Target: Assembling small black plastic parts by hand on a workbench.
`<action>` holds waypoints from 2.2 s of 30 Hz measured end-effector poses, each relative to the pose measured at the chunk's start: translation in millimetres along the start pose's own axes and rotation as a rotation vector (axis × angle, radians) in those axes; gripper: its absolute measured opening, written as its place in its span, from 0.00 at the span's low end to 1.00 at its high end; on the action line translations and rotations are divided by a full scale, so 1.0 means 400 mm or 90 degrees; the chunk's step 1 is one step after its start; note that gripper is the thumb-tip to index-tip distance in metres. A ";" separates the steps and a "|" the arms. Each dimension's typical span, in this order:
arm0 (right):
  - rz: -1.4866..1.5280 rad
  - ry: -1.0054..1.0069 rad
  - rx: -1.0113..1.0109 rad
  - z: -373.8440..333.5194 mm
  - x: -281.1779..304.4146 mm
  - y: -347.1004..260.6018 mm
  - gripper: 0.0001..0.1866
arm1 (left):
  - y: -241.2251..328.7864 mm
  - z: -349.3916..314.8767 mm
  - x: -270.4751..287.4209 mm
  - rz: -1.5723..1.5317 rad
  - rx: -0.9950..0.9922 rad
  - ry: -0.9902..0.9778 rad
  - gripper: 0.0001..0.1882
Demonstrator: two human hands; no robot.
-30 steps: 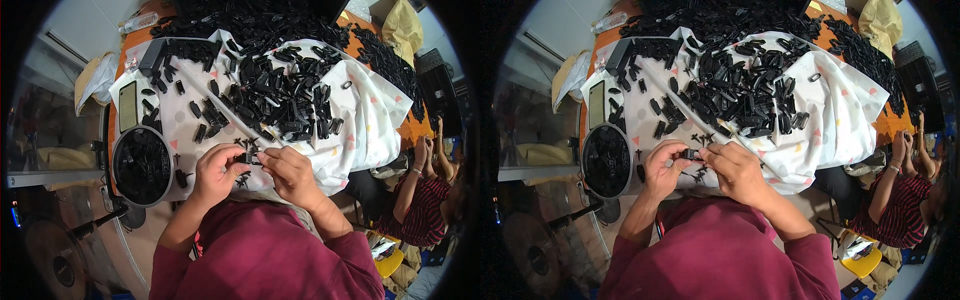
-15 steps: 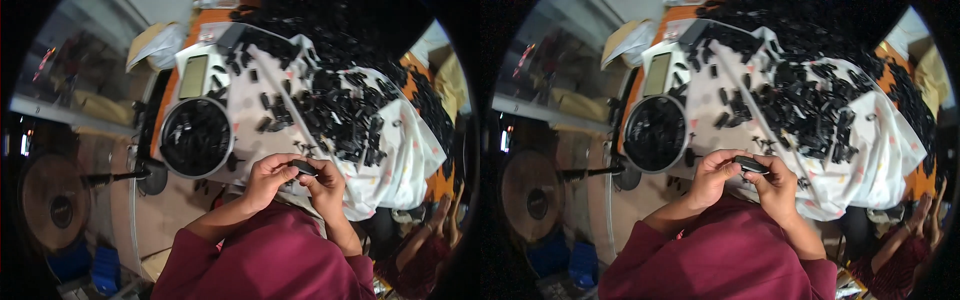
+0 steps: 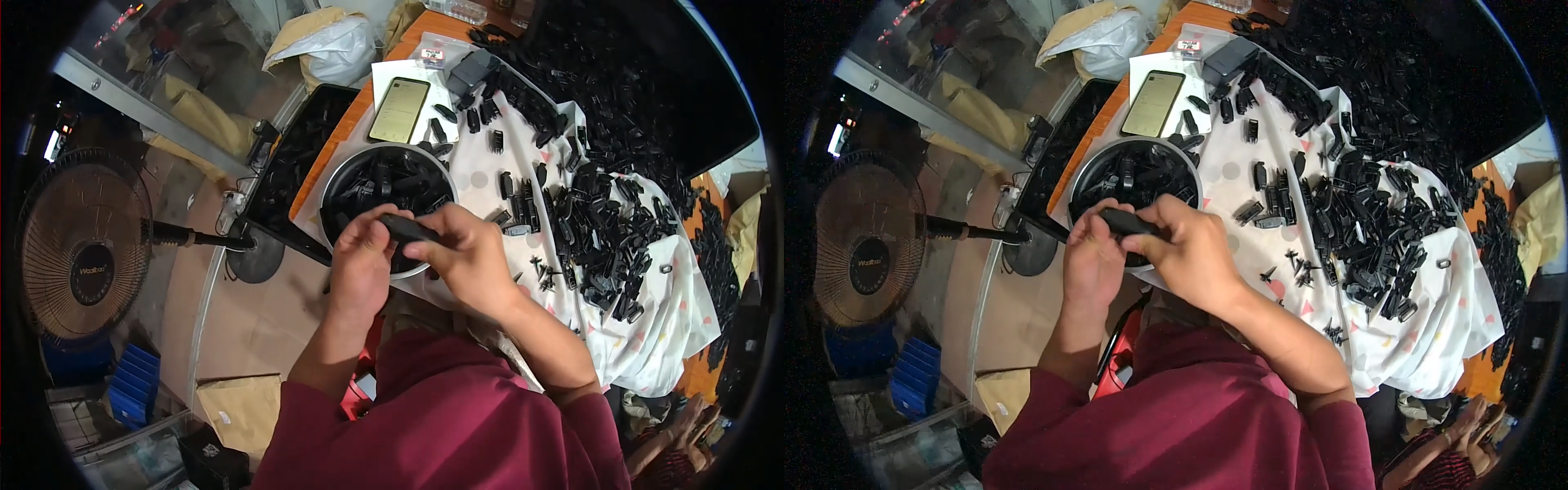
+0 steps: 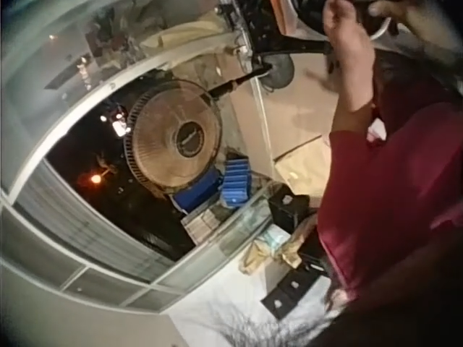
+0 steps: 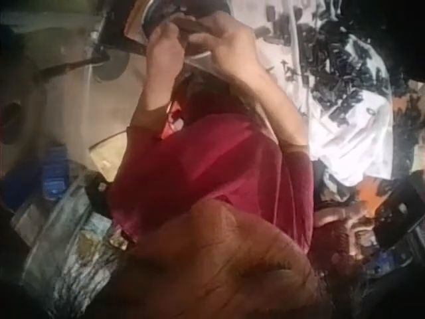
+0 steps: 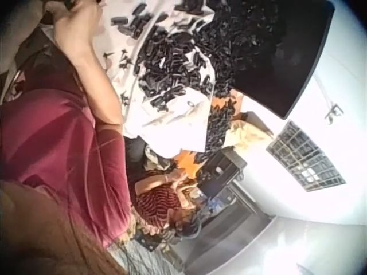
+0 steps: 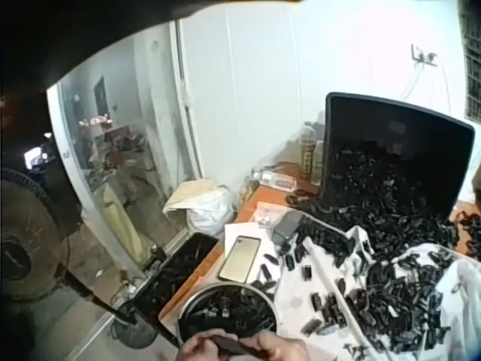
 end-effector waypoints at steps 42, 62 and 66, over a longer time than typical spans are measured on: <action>0.258 0.668 -0.398 -1.050 0.461 0.242 0.25 | -0.541 -0.409 -0.232 0.870 -0.252 -0.911 0.20; 0.271 0.475 -0.555 -1.064 0.444 0.581 0.24 | -0.540 -0.615 -0.237 0.681 0.059 -1.292 0.11; 0.073 0.429 -0.595 -1.028 0.462 0.595 0.21 | -0.601 -0.535 -0.236 0.697 0.274 -1.214 0.13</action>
Point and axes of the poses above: each hand's wrist, its own z-axis towards the middle knuckle, its own x-axis out of the back of the hand, y = z × x, the point moved 10 cm from there along z, towards the middle knuckle
